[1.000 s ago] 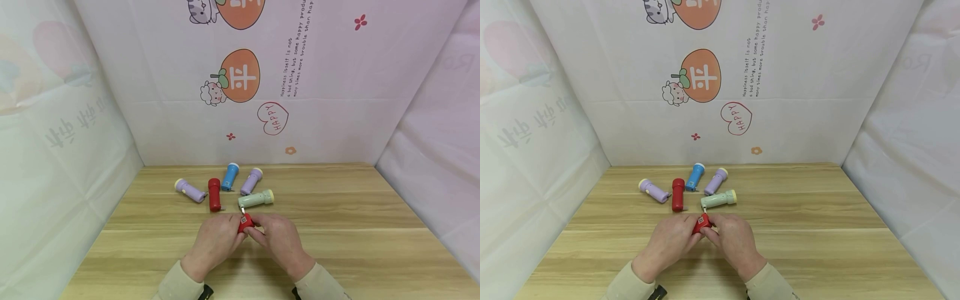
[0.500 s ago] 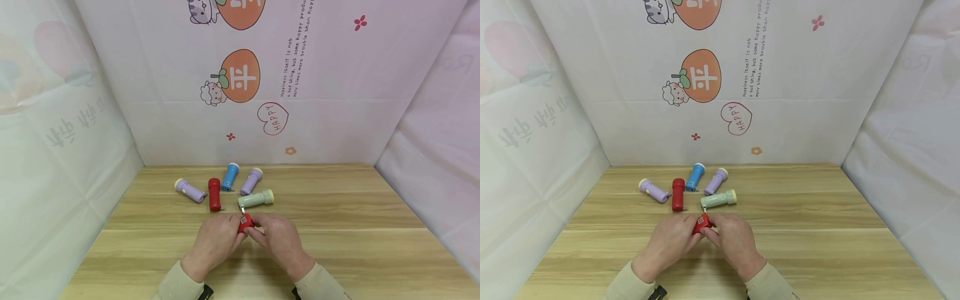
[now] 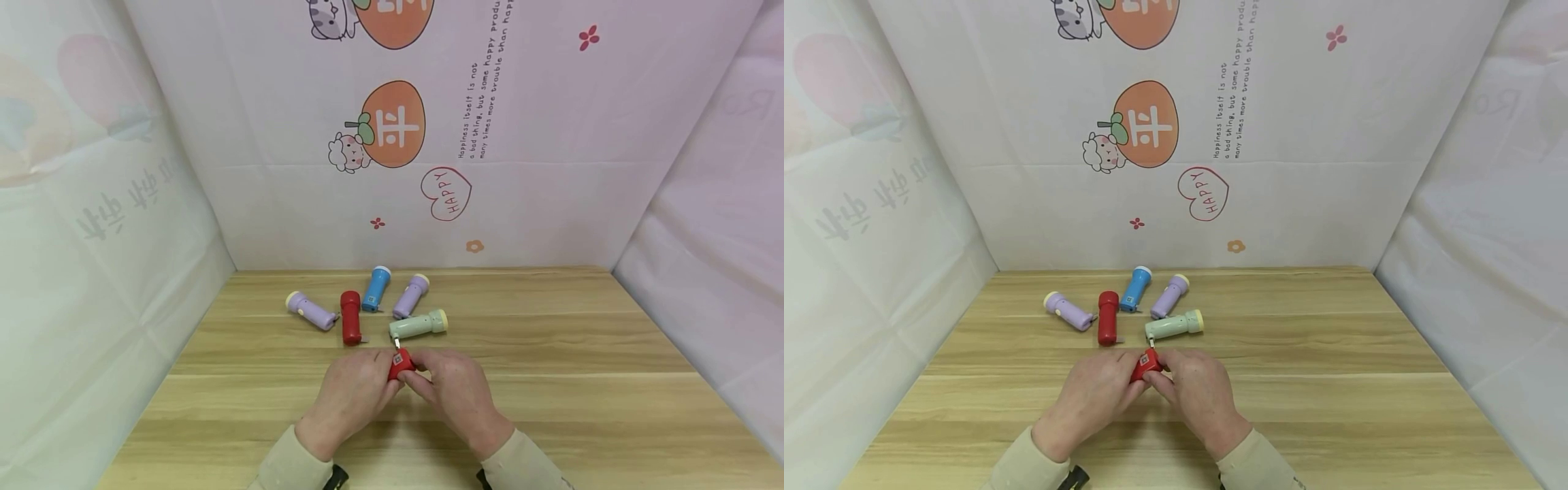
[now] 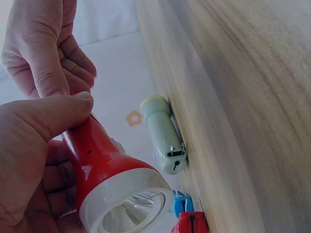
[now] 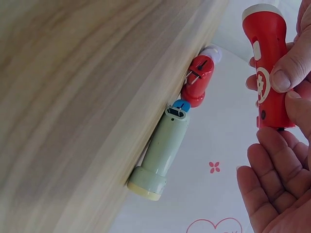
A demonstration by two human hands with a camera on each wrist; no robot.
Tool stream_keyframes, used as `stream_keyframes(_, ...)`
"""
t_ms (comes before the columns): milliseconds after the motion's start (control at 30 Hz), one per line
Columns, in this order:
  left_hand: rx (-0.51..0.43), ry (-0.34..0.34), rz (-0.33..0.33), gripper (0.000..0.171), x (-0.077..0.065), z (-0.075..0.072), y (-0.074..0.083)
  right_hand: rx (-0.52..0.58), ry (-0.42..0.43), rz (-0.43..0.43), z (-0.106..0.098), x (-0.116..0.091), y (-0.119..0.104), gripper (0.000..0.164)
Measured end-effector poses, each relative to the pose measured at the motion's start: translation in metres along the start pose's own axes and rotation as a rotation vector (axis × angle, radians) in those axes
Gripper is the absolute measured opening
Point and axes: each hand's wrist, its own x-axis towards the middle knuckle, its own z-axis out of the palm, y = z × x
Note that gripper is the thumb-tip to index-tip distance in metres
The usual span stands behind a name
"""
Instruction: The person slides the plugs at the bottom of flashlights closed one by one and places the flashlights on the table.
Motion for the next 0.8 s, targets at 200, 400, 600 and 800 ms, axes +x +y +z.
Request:
stream_keyframes(200,0.003,-0.002,0.000,0.024,0.0002,0.0001,0.0001,0.006,0.001,0.005,0.0007,0.0000,0.0004,0.023)
stream_keyframes(400,0.002,-0.010,-0.006,0.024,0.0007,0.0002,0.0004,0.013,-0.002,0.009,0.0005,0.0002,0.0001,0.023)
stream_keyframes(600,0.003,-0.004,-0.007,0.025,0.0006,0.0003,0.0007,0.016,0.001,0.006,0.0004,-0.0003,0.0009,0.024)
stream_keyframes(800,0.007,0.001,-0.006,0.026,0.0007,-0.0002,0.0011,0.013,0.008,0.002,0.0001,-0.0008,0.0018,0.024)
